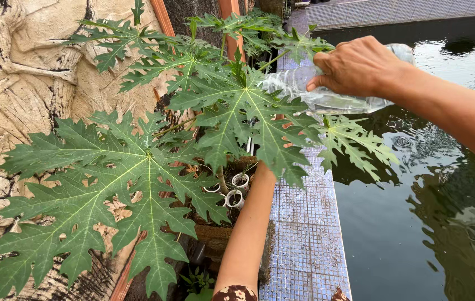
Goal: The person pours water from a plastic bottle onto several plants in containers and small pots near a pond, moving around to reach different areas.
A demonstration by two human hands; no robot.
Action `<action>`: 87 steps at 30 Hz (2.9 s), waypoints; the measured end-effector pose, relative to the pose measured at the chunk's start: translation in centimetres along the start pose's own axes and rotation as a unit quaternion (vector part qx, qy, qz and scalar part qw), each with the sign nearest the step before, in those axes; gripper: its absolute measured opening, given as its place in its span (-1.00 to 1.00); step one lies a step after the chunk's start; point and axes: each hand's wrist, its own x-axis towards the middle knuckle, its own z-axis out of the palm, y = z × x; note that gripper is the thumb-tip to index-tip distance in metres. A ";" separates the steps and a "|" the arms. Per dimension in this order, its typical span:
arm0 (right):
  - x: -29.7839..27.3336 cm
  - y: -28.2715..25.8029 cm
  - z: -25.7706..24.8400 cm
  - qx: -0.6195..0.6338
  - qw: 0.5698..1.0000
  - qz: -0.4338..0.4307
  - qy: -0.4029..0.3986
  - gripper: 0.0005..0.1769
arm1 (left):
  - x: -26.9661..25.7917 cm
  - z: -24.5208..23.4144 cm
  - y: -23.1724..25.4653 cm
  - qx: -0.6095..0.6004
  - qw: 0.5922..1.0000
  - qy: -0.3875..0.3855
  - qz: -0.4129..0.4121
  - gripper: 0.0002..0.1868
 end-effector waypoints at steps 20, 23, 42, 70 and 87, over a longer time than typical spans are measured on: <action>-4.3 -7.9 -1.6 0.213 0.962 -0.008 -0.170 -0.42 | -7.2 -12.8 -4.3 0.138 0.980 -0.003 0.142 -0.44; -5.1 -9.2 -2.0 0.216 0.962 0.000 -0.169 -0.42 | -9.3 -8.7 -3.0 0.224 0.961 0.022 0.159 -0.42; -6.4 -18.0 16.7 0.489 0.866 0.052 -0.088 -0.44 | -12.0 -6.7 2.8 0.201 0.954 0.178 0.136 0.03; -6.8 -22.5 12.7 0.699 0.668 0.147 -0.211 -0.25 | -12.7 -13.8 3.3 0.141 0.964 0.213 0.080 -0.52; -5.9 -23.5 13.9 0.690 0.668 0.169 -0.220 -0.39 | -12.5 -15.0 2.8 0.128 0.911 0.377 0.110 -0.32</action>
